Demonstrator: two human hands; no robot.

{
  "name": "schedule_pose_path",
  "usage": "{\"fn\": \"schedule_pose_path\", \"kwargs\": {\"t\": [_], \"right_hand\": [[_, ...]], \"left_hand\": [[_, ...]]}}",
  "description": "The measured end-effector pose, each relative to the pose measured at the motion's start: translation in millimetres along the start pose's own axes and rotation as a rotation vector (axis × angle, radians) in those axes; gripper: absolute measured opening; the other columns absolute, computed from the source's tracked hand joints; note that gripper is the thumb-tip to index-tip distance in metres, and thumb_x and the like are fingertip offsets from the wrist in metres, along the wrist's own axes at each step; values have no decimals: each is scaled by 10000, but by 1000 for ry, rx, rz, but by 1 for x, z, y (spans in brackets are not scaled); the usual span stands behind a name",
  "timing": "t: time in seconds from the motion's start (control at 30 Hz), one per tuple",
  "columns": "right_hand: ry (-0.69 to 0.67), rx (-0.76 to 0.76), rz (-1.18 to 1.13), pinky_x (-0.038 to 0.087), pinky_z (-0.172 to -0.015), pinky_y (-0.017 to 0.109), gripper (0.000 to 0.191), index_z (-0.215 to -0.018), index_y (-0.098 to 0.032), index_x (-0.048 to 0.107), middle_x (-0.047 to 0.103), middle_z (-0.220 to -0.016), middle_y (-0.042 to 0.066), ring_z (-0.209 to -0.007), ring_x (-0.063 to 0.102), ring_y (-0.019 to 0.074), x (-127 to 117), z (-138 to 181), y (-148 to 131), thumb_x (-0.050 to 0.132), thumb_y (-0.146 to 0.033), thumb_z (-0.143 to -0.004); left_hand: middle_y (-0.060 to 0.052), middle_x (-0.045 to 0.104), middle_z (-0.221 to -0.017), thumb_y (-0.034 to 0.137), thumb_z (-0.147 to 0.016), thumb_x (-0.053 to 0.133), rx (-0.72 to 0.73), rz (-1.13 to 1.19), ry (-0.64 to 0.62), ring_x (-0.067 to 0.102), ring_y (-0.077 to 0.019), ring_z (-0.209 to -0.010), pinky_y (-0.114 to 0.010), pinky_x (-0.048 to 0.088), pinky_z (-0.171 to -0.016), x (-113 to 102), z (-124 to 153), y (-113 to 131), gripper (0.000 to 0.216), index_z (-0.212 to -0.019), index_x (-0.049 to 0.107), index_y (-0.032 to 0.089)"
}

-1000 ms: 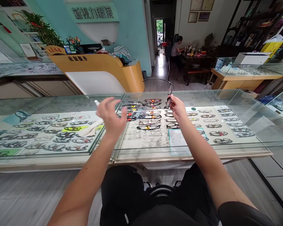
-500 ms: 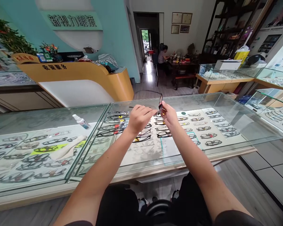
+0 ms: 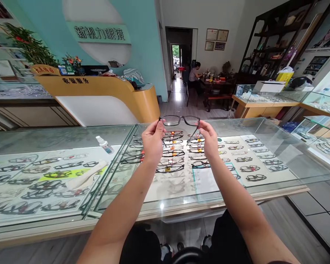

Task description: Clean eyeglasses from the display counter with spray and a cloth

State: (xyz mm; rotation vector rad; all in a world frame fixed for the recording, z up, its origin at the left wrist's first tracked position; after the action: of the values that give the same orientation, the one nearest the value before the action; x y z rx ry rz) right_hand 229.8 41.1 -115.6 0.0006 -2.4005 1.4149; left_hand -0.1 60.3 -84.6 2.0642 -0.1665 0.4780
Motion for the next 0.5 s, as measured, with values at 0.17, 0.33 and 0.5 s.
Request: {"fn": "schedule_pose_path", "kwargs": {"t": [0.17, 0.33, 0.5], "right_hand": [[20, -139, 105, 575, -962, 396, 235, -1079, -306, 803, 795, -1089, 50, -939, 727, 222, 5, 10, -14, 761, -496, -948], [74, -178, 126, 578, -862, 385, 253, -1150, -352, 777, 716, -853, -1, -849, 721, 220, 2, 11, -20, 787, -484, -934], [111, -250, 224, 579, -936, 420, 200, -1102, -354, 828, 784, -949, 31, -904, 730, 237, 7, 11, -31, 777, -466, -945]], "left_hand": [[-53, 782, -963, 532, -871, 860, -12, 18, -52, 569, -96, -677, -235, 424, -573, 1, 0, -1, 353, -1059, 846, 234], [-57, 806, -985, 506, -975, 763, 111, -120, -68, 708, -139, -768, -276, 566, -747, 3, 4, 2, 375, -1229, 756, 230], [-90, 812, -1166, 435, -1024, 716, 284, -189, -2, 773, -162, -905, -306, 599, -869, 0, 9, 5, 276, -1202, 643, 237]]}}
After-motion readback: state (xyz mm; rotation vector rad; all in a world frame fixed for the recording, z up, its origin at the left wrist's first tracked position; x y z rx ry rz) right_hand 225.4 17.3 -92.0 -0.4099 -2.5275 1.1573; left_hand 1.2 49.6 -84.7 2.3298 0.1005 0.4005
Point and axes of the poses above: each hand's wrist, its own z-axis away from the middle knuckle, its own x-axis out of the palm, y = z × x, the point moved 4 cm from there along -z, towards the middle knuckle
